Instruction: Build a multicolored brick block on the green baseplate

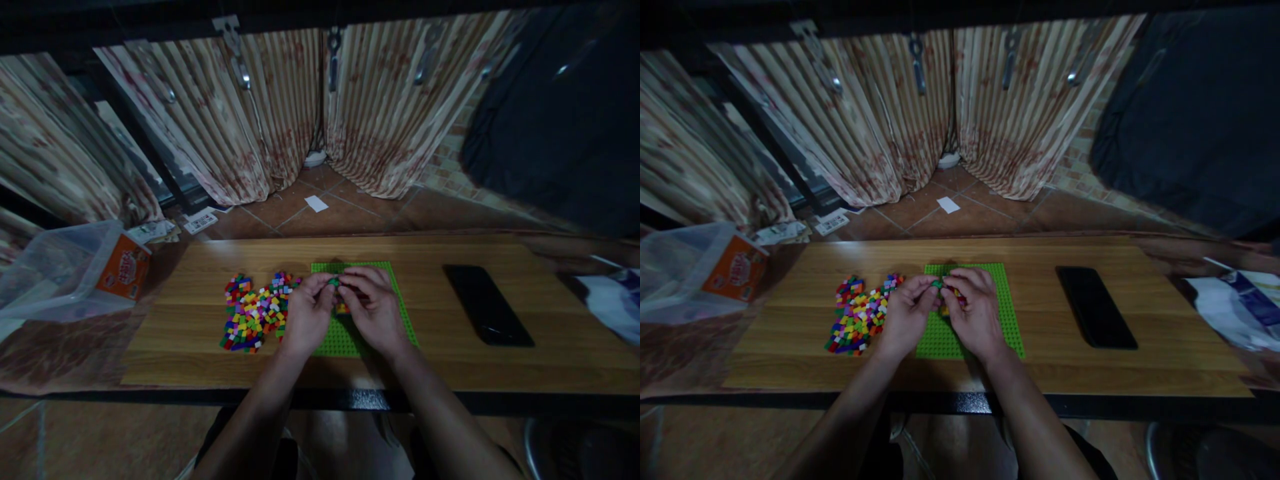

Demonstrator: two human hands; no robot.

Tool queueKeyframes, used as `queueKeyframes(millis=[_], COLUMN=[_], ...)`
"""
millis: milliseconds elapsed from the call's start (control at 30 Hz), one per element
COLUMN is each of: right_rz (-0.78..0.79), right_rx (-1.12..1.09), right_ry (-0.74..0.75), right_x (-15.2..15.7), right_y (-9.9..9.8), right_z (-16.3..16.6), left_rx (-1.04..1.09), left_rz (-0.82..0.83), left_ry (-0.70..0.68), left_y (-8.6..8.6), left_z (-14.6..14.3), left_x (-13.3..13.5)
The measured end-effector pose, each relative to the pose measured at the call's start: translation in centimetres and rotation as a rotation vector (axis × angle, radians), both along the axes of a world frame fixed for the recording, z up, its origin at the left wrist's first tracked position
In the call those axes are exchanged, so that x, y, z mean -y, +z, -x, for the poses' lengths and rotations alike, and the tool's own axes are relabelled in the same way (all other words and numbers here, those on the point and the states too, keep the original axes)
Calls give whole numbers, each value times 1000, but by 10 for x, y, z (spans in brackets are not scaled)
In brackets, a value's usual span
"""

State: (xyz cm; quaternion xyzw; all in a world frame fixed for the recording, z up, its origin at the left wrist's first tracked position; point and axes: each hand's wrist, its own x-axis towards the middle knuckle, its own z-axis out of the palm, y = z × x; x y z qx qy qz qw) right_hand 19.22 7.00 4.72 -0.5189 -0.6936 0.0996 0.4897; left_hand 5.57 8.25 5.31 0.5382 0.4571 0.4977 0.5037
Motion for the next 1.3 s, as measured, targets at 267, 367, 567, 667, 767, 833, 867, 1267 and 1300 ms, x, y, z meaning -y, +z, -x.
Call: queueKeyframes(millis=[267, 367, 567, 667, 767, 833, 867, 1267, 1300], right_rz=[-2, 2, 9, 11, -3, -13, -14, 4, 7], right_rx=[-55, -59, -43, -36, -39, -46, -50, -47, -55], right_ry=[-28, -40, -65, -70, -83, -107, -121, -157, -168], right_x=[-2, 0, 2, 1, -1, -2, -3, -4, -5], right_y=[-3, -1, 1, 0, -2, -3, -3, -7, -6], right_z=[1, 2, 6, 5, 0, -6, -9, -21, -24], left_rx=[-50, -109, -186, -186, -142, -107, -104, -626, -658], left_rz=[-51, -100, -163, -143, -81, -37, -26, -141, -150], left_ry=[15, 38, 95, 104, 114, 152, 177, -31, -63], left_y=[-4, -10, -18, -19, -16, -12, -10, 3, 5], left_z=[-3, -2, -3, -6, -7, -3, 1, 103, 103], left_x=[0, -1, 1, 1, 0, -4, -7, -37, -35])
